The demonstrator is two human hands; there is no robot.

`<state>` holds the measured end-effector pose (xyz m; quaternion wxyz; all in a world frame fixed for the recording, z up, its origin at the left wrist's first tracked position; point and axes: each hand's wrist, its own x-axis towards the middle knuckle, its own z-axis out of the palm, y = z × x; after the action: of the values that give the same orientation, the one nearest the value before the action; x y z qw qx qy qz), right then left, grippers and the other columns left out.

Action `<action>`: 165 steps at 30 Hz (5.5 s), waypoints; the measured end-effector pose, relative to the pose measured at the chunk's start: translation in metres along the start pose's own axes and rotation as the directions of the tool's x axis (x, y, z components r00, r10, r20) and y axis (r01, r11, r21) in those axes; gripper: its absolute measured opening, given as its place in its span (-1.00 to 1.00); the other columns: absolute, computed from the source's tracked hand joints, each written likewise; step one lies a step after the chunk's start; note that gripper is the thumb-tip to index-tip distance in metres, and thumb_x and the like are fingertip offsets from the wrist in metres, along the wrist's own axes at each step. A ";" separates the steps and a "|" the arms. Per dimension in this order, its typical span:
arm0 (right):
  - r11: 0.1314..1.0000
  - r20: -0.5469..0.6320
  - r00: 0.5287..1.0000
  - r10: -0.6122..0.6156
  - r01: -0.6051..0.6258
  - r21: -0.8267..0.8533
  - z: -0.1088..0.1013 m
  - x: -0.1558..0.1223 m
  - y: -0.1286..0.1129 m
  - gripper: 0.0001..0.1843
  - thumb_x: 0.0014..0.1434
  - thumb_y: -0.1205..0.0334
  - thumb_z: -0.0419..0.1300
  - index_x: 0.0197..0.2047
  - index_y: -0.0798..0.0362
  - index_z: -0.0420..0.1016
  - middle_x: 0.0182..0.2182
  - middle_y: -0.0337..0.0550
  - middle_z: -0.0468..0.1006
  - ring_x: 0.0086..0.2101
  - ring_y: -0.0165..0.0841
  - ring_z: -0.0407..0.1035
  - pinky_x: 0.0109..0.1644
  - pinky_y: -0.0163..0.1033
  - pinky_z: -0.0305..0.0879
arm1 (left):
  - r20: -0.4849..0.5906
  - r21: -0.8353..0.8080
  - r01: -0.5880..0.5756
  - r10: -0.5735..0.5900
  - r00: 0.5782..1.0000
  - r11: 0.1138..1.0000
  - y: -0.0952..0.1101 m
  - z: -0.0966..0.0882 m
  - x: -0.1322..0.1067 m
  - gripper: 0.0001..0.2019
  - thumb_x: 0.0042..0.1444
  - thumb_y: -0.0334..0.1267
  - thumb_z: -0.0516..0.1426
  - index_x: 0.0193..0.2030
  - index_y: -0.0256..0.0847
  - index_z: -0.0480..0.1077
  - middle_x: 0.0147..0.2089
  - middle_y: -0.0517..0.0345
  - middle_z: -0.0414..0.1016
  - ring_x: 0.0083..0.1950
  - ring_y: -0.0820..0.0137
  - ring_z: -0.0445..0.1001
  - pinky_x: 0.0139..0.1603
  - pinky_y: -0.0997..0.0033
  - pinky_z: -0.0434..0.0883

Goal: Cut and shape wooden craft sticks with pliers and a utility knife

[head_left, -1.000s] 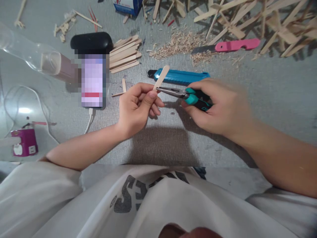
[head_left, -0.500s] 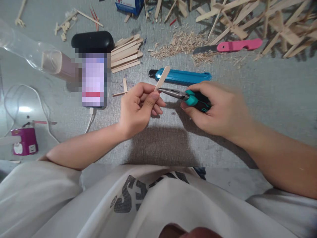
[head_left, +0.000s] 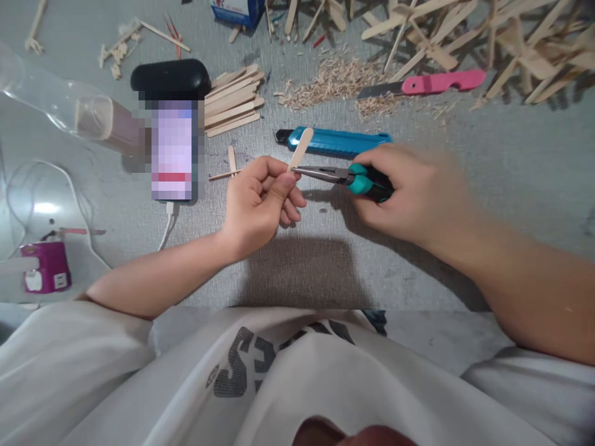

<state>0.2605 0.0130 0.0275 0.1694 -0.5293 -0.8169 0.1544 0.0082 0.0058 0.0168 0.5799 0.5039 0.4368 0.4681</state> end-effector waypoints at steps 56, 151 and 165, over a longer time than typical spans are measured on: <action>0.979 -0.106 0.975 -0.197 0.189 -0.075 -0.012 0.001 0.011 -0.63 0.11 0.26 0.24 0.00 -0.06 0.64 -0.15 -0.06 0.76 -0.25 -0.14 0.60 -0.22 -0.08 0.34 | 0.194 -0.069 -0.026 0.039 0.980 0.997 -0.012 -0.010 0.007 -0.41 0.41 0.38 0.34 -0.26 -0.07 0.30 -0.54 0.38 0.45 -0.64 0.54 0.33 -0.62 0.51 0.32; 0.993 -0.037 0.995 -0.089 0.092 0.076 -0.005 0.004 0.009 -0.70 0.16 0.34 0.27 -0.05 -0.14 0.60 -0.11 -0.13 0.79 -0.15 -0.08 0.68 -0.04 -0.03 0.56 | 0.043 0.016 -0.100 0.099 0.994 0.995 -0.002 0.000 -0.004 -0.50 0.48 0.29 0.32 -0.13 -0.14 0.42 -0.34 0.19 0.76 -0.49 0.46 0.69 -0.53 0.54 0.56; 0.990 -0.027 0.996 -0.083 0.086 0.111 0.004 -0.001 0.000 -0.75 0.18 0.24 0.22 -0.06 -0.12 0.55 -0.22 -0.15 0.75 -0.23 -0.13 0.64 -0.16 -0.08 0.50 | 0.044 -0.008 -0.117 0.118 0.992 0.993 -0.006 -0.004 -0.001 -0.48 0.45 0.30 0.34 -0.19 -0.10 0.36 -0.41 0.24 0.69 -0.55 0.47 0.61 -0.56 0.51 0.51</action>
<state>0.2591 0.0114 0.0238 0.2143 -0.4855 -0.8267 0.1870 0.0050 0.0049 0.0106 0.5621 0.5373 0.3922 0.4914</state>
